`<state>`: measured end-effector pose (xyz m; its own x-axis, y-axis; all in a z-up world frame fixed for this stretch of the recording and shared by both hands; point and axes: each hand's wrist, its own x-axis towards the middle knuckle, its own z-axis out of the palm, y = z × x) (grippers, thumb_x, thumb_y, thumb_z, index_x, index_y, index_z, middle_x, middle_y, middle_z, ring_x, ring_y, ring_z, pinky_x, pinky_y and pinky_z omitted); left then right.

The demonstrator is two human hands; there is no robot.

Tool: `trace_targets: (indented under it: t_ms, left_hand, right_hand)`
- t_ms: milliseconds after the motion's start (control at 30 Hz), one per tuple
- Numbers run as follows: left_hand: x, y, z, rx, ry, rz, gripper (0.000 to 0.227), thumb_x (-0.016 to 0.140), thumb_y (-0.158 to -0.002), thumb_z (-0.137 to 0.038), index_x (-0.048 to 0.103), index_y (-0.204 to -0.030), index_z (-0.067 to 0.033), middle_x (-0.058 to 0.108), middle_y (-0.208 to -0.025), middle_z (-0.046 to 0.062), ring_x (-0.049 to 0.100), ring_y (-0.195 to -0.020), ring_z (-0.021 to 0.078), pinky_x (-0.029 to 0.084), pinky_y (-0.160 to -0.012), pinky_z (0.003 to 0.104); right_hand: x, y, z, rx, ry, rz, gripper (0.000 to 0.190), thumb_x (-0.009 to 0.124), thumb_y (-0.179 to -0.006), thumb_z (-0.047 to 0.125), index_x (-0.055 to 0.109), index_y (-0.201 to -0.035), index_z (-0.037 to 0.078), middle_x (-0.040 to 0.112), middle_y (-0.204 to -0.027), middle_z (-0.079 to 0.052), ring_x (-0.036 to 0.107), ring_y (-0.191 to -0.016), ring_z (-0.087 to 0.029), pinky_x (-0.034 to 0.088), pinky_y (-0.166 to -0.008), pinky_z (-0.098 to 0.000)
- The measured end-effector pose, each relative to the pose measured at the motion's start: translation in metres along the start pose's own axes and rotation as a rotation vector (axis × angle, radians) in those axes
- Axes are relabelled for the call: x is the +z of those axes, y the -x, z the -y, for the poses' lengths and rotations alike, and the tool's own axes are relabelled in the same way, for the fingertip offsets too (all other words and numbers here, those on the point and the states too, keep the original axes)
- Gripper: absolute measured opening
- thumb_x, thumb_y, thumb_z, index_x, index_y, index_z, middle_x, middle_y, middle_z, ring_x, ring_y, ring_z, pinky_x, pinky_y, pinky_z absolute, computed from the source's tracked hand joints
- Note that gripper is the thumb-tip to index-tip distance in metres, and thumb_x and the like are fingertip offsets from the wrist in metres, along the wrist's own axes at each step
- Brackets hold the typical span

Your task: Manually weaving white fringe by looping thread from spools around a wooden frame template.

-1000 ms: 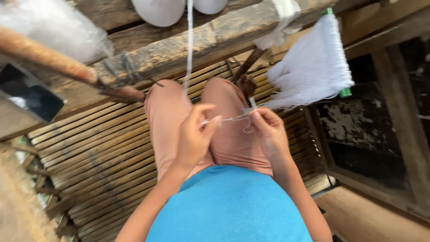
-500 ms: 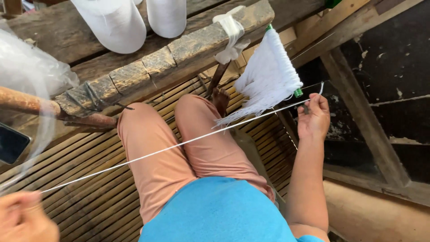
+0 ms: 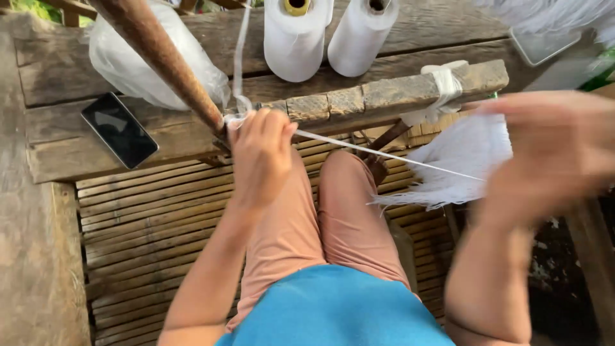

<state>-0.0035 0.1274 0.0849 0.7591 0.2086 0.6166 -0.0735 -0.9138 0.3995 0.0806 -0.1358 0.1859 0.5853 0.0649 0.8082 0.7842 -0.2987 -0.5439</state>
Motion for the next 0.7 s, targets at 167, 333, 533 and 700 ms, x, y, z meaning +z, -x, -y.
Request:
trace_targets:
  t_ms: [167, 333, 533, 700]
  left_hand:
    - [0.044, -0.02, 0.014, 0.015, -0.158, -0.225, 0.03, 0.049, -0.11, -0.032, 0.046, -0.086, -0.0158, 0.046, -0.075, 0.003, 0.055, -0.074, 0.0255, 0.042, -0.077, 0.037]
    - [0.043, -0.02, 0.013, -0.023, -0.176, -0.245, 0.031, 0.046, -0.111, -0.029, 0.049, -0.085, -0.0141, 0.044, -0.07, 0.002, 0.054, -0.069, 0.0249, 0.043, -0.074, 0.035]
    - [0.043, -0.022, 0.015, -0.014, -0.113, -0.245, 0.03, 0.047, -0.112, -0.027, 0.052, -0.086, -0.0131, 0.049, -0.069, 0.002, 0.056, -0.067, 0.0246, 0.041, -0.074, 0.035]
    - [0.043, -0.001, -0.015, -0.05, 0.155, -0.263, 0.023, 0.062, -0.111, -0.021, 0.056, -0.09, -0.014, 0.055, -0.076, 0.0, 0.053, -0.07, 0.0252, 0.038, -0.083, 0.033]
  right_hand:
    - [0.095, 0.082, -0.045, -0.033, 0.277, 0.307, 0.025, 0.061, -0.098, -0.003, 0.077, -0.096, 0.017, 0.073, -0.087, -0.003, 0.069, -0.078, -0.032, 0.054, -0.073, -0.0416]
    - [0.109, 0.099, -0.048, 0.124, 0.225, 0.388, 0.02, 0.066, -0.097, 0.001, 0.077, -0.098, 0.017, 0.067, -0.079, -0.003, 0.069, -0.073, -0.033, 0.055, -0.063, -0.0406]
    - [0.129, 0.173, -0.105, 0.247, 0.065, 0.361, 0.02, 0.066, -0.091, -0.004, 0.078, -0.097, 0.011, 0.065, -0.078, -0.017, 0.065, -0.079, -0.048, 0.053, -0.069, -0.0503]
    - [0.116, 0.161, -0.053, 1.014, -0.773, 0.498, 0.02, 0.063, -0.103, 0.018, 0.077, -0.115, 0.01, 0.077, -0.093, 0.005, 0.07, -0.086, 0.0, 0.058, -0.081, -0.0195]
